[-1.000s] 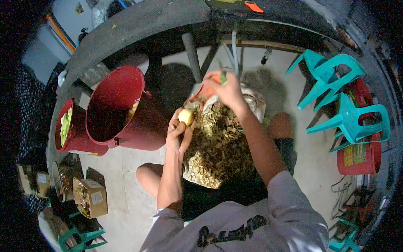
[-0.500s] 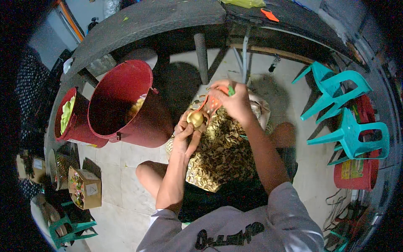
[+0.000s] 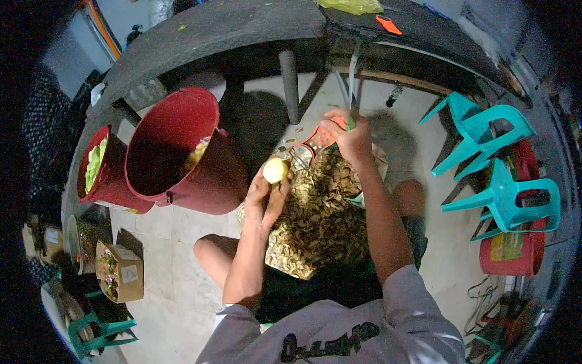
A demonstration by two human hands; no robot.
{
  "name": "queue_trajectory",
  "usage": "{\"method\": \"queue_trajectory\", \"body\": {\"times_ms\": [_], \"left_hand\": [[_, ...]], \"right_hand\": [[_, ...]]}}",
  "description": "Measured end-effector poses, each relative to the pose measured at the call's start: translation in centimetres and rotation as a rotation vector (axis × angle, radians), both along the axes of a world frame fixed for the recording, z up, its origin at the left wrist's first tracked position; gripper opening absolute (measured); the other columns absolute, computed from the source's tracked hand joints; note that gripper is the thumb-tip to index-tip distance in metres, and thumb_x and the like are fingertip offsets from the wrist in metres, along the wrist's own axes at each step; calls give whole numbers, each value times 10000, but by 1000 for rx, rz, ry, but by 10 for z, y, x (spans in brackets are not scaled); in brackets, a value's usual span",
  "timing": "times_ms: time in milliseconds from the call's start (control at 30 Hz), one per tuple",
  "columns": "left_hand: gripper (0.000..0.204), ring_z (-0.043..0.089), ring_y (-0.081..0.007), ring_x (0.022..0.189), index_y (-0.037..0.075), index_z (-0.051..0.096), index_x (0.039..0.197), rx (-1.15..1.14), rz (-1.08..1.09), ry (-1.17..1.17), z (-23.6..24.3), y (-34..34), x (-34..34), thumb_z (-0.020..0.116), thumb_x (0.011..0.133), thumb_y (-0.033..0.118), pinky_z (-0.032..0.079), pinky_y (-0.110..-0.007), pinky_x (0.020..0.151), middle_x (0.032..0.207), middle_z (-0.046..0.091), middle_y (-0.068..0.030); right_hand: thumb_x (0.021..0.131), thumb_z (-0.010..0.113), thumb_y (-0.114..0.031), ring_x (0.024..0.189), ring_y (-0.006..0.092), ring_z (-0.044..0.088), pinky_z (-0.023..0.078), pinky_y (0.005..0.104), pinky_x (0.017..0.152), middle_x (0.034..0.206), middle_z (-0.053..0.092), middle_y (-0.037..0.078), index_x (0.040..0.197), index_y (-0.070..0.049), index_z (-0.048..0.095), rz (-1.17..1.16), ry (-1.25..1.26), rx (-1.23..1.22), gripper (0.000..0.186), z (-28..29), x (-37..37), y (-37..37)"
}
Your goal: The person peels potatoes using a peeler and puts them into a red bucket.
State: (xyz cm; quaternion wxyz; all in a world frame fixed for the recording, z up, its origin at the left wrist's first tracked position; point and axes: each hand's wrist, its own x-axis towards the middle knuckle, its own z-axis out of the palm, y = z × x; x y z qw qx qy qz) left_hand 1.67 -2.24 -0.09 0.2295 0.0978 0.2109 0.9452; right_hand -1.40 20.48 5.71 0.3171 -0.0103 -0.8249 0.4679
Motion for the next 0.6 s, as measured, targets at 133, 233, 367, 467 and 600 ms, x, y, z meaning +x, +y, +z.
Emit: {"method": "queue_trajectory", "body": {"times_ms": [133, 233, 367, 467, 600], "left_hand": [[627, 545, -248, 1108, -29, 441, 1290, 89, 36, -51, 6, -1, -8, 746, 769, 143, 443, -348, 999, 1204, 555, -126], [577, 553, -240, 1109, -16, 487, 1265, -194, 179, 57, 2, -3, -6, 741, 768, 130, 419, -351, 1023, 1183, 577, -109], [488, 529, -221, 1127, -29, 513, 1247, -162, 135, 105, 3, -3, -5, 683, 790, -34, 429, -365, 1007, 1219, 544, -106], [478, 534, -206, 1111, -24, 537, 1218, -246, 167, 179, 2, -3, -7, 701, 769, -43, 445, -351, 969, 1213, 551, -105], [441, 564, -172, 1037, 3, 580, 1139, -423, 293, 269, 2, -5, -6, 736, 729, -47, 452, -305, 911, 1139, 588, -73]], "right_hand": [[769, 748, -186, 807, 212, 651, 497, 338, 748, 855, 685, 87, 885, -28, 664, -8, -1, -46, 213, -1, 3, 3], [770, 746, -166, 802, 202, 650, 497, 332, 742, 854, 683, 85, 889, -26, 664, -10, -25, -30, 201, 4, 6, -2], [773, 745, -143, 782, 174, 643, 497, 310, 723, 839, 679, 73, 897, -22, 663, 103, -3, -114, 192, 7, 5, -18], [776, 743, -112, 758, 133, 626, 494, 286, 707, 824, 676, 54, 904, -14, 661, 179, -16, -145, 181, 4, -3, -27], [777, 745, -106, 748, 116, 615, 492, 271, 704, 815, 674, 48, 901, -8, 657, 290, -58, -211, 181, 7, 1, -34]]}}
